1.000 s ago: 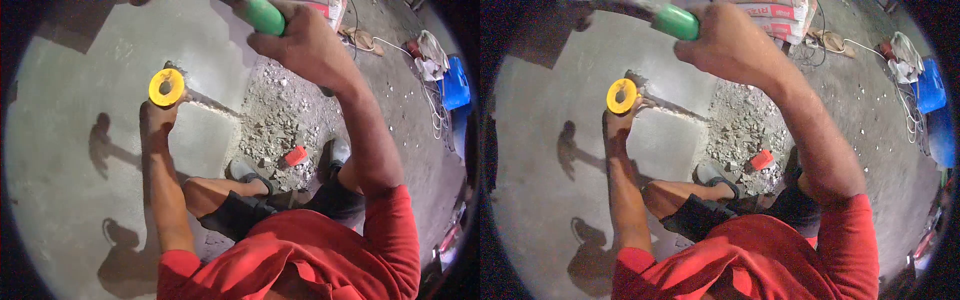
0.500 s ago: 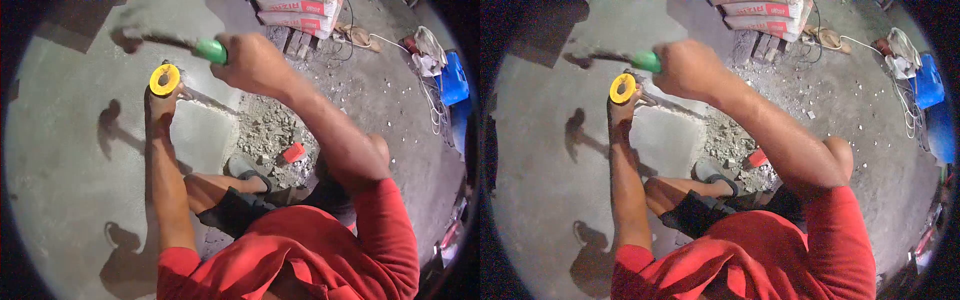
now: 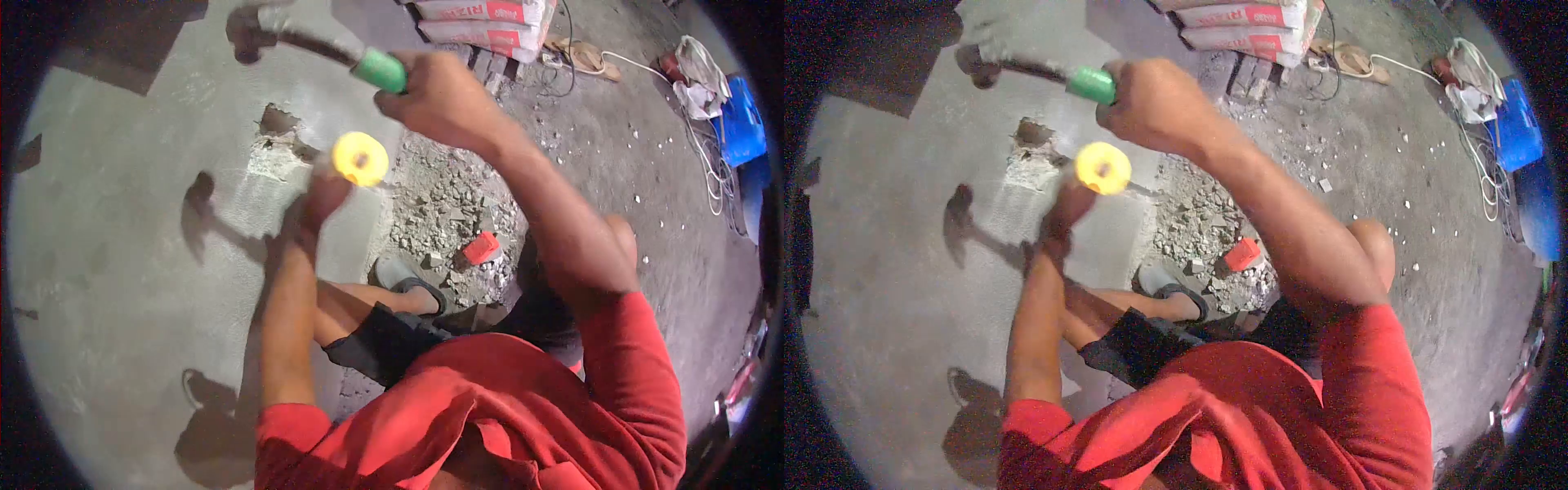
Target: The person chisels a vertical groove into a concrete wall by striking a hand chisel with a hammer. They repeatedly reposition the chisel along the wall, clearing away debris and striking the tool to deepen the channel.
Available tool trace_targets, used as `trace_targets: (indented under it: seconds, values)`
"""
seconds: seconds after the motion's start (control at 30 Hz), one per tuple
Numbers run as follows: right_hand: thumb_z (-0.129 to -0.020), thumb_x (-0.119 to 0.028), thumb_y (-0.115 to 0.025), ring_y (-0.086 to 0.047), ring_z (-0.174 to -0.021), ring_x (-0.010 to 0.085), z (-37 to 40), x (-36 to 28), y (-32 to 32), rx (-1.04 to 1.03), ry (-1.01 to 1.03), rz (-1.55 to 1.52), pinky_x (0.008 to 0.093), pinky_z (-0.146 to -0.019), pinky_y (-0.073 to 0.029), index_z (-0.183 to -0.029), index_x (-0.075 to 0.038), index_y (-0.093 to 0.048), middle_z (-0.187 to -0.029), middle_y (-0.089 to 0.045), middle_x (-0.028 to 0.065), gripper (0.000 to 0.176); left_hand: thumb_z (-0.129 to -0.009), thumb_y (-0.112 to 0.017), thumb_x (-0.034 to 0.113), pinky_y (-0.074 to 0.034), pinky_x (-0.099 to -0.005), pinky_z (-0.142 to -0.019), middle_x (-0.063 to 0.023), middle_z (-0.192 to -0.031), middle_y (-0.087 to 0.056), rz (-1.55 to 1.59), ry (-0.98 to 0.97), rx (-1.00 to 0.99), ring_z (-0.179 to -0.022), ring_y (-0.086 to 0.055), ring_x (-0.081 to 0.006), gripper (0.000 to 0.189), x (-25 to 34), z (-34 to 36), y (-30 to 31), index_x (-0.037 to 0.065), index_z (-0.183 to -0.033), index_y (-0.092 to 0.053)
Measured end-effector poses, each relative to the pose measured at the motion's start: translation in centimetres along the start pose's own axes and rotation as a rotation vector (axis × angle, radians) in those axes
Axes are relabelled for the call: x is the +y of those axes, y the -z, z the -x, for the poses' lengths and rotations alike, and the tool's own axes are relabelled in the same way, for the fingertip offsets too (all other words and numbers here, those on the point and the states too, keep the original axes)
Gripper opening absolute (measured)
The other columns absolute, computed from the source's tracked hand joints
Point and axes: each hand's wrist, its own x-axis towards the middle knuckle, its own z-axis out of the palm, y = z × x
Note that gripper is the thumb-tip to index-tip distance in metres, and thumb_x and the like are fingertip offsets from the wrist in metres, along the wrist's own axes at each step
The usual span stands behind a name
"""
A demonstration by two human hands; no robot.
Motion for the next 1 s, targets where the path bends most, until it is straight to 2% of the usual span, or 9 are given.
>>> trace_targets:
  seconds: [0.07,0.1,0.13,0.33,0.47,0.6,0.67,0.8,1.0]
  values:
    - [-0.074,-0.022,-0.064,-0.066,-0.075,0.0393,0.4,-1.5,2.2,0.043,0.040,-0.081,0.0447,-0.071,-0.052,-0.097,-0.004,-0.067,-0.078,-0.066,0.0230,0.029,-0.078,-0.062,0.008,-0.050,-0.0451,-0.084,-0.0170,-0.105,-0.065,-0.344,-0.358,0.033,-0.095,-0.063,-0.0344,0.028,0.8,2.1,-4.7,0.007,-0.106,-0.065]
    - [-0.074,-0.022,-0.065,-0.066,-0.072,0.0374,1.0,-2.2,3.3,0.070,0.001,-0.125,0.0439,-0.070,-0.052,-0.097,-0.003,-0.066,-0.076,-0.066,0.0223,0.029,-0.077,-0.062,0.005,-0.051,-0.0439,-0.086,-0.0160,-0.103,-0.066,-0.238,-0.189,-0.301,-0.098,-0.063,-0.0339,0.031,3.8,1.5,-4.0,0.006,-0.108,-0.064]
    - [-0.074,-0.022,-0.066,-0.066,-0.070,0.0356,1.5,-2.0,4.0,0.101,-0.046,-0.171,0.0431,-0.069,-0.051,-0.097,-0.003,-0.066,-0.074,-0.066,0.0216,0.030,-0.082,-0.062,0.004,-0.051,-0.0418,-0.087,-0.0159,-0.104,-0.067,-0.121,-0.244,-0.310,-0.101,-0.063,-0.0326,0.026,5.7,1.5,-3.4,0.004,-0.108,-0.063]
    - [-0.076,-0.026,-0.068,-0.066,-0.067,0.0312,1.0,2.8,2.5,0.133,-0.137,-0.188,0.0413,-0.068,-0.051,-0.093,-0.001,-0.065,-0.070,-0.065,0.0189,0.031,-0.082,-0.075,0.010,-0.050,-0.0302,-0.087,-0.0034,-0.107,-0.068,0.826,0.341,-0.066,-0.098,-0.063,-0.0137,0.035,8.0,-1.1,4.2,0.004,-0.114,-0.062]
    - [-0.078,-0.039,-0.070,-0.062,-0.062,0.0233,1.6,3.1,2.1,0.044,-0.284,-0.281,0.0392,-0.064,-0.049,-0.088,0.002,-0.065,-0.064,-0.061,0.0136,0.043,-0.082,-0.074,0.004,-0.050,-0.0275,-0.088,-0.0045,-0.105,-0.068,0.280,0.252,0.072,-0.099,-0.063,-0.0152,0.034,7.4,-2.3,11.5,0.002,-0.114,-0.061]
    - [-0.079,-0.046,-0.070,-0.058,-0.061,0.0185,2.3,5.4,0.9,0.044,-0.250,-0.321,0.0376,-0.061,-0.047,-0.086,0.004,-0.066,-0.062,-0.057,0.0098,0.050,-0.084,-0.070,0.001,-0.051,-0.0302,-0.090,-0.0063,-0.107,-0.069,0.354,0.307,0.100,-0.101,-0.064,-0.0161,0.032,7.2,-3.9,12.9,0.002,-0.115,-0.062]
    - [-0.084,-0.046,-0.070,-0.051,-0.054,0.0088,2.4,5.9,0.5,0.004,-0.287,-0.322,0.0274,-0.050,-0.041,-0.095,-0.001,-0.065,-0.062,-0.054,0.0003,0.047,-0.085,-0.071,0.005,-0.050,-0.0300,-0.088,-0.0052,-0.105,-0.069,0.281,0.390,0.100,-0.099,-0.064,-0.0156,0.029,6.0,-5.1,12.3,0.003,-0.113,-0.063]
    - [-0.085,-0.043,-0.070,-0.050,-0.053,0.0077,2.0,5.6,1.0,0.017,-0.325,-0.291,0.0262,-0.049,-0.041,-0.094,-0.002,-0.065,-0.061,-0.053,-0.0003,0.043,-0.083,-0.075,0.022,-0.048,-0.0298,-0.082,-0.0004,-0.093,-0.067,0.424,0.428,0.056,-0.090,-0.062,-0.0123,0.029,4.8,-7.0,10.4,0.005,-0.104,-0.066]
    - [-0.086,-0.041,-0.069,-0.050,-0.054,0.0071,2.3,7.9,1.6,0.033,-0.317,-0.304,0.0254,-0.049,-0.041,-0.091,-0.001,-0.064,-0.062,-0.053,-0.0004,0.041,-0.083,-0.075,0.023,-0.048,-0.0301,-0.079,-0.0012,-0.088,-0.068,0.334,0.257,-0.052,-0.086,-0.063,-0.0138,0.028,7.3,-9.3,7.6,0.006,-0.104,-0.068]
